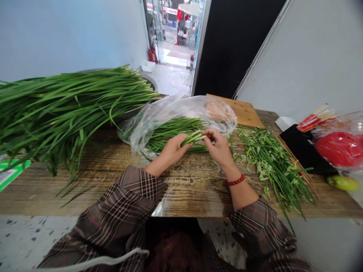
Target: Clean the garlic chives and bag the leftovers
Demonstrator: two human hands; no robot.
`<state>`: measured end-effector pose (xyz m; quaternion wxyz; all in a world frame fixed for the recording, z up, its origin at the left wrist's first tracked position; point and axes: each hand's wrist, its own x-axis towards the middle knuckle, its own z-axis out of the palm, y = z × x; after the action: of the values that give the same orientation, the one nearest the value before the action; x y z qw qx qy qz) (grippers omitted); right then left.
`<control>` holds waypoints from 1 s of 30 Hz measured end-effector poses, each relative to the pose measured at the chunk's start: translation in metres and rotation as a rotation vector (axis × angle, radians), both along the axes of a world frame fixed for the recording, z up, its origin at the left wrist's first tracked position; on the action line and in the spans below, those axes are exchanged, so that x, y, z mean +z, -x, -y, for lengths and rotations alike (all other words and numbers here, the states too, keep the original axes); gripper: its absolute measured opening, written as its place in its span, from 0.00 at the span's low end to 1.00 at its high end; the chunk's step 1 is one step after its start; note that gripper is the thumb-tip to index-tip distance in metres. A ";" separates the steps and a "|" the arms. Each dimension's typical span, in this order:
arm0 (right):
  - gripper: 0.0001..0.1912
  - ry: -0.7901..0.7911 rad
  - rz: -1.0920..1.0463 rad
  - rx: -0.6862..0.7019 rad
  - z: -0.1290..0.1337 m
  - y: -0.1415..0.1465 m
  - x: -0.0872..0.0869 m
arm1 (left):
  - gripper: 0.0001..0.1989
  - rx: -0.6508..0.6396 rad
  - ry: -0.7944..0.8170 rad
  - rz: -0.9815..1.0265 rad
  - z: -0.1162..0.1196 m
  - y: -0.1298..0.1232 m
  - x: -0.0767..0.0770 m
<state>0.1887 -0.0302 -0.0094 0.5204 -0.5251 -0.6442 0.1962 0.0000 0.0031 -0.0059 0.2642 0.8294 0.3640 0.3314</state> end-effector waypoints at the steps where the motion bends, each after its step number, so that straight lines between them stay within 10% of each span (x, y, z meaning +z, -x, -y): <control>1: 0.08 -0.013 0.025 -0.007 0.000 0.000 0.001 | 0.09 0.002 0.001 -0.011 0.000 0.000 0.000; 14: 0.11 0.017 0.578 -0.337 -0.007 -0.062 -0.003 | 0.13 0.134 0.054 -0.044 0.000 0.001 0.004; 30: 0.15 0.081 0.643 -0.385 -0.011 -0.076 -0.012 | 0.13 0.158 0.073 -0.004 0.001 0.001 0.009</control>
<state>0.2643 -0.0195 -0.0218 0.2976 -0.6917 -0.6557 -0.0548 -0.0013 0.0019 0.0030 0.2667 0.7885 0.4408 0.3359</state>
